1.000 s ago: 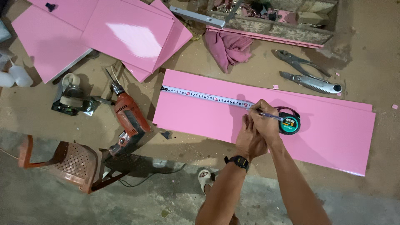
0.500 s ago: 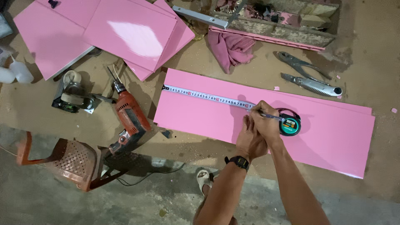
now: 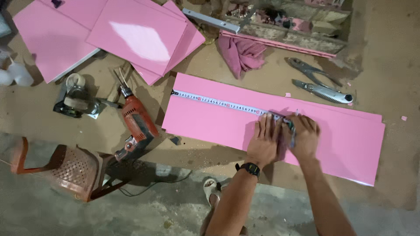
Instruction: The person uses a measuring tape and a pen to mark measurements on pink upholstery panels on a workshop table, then uses a large metal square to draw a straight line and handles small plastic clips.
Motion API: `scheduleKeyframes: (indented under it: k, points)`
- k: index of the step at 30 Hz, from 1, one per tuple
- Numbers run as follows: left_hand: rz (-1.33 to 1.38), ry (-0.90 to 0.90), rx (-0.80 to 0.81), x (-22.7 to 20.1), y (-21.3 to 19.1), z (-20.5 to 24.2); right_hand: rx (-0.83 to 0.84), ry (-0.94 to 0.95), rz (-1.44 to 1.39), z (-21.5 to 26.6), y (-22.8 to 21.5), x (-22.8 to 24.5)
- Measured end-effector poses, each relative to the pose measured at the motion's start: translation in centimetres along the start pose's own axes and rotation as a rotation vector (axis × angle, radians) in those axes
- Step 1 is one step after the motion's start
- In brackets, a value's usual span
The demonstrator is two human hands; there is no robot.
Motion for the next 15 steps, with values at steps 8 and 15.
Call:
scheduleKeyframes:
  k: [8, 15]
  points:
    - [0.058, -0.045, -0.2, 3.9, 0.9, 0.3, 0.043, 0.16, 0.283, 1.6, 2.7, 1.1]
    - [-0.088, -0.826, -0.346, 21.5, -8.4, 2.1, 0.0, 0.174, 0.283, 0.4, 1.2, 2.5]
Point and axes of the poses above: each hand's wrist, its own z-axis away from the middle knuckle, its own y-axis out of the palm, x = y × z, the point moved 1 cm from there along -z, towards the middle knuckle, and after that the axes turned 5 degrees about -z, right-handed, at the moved point
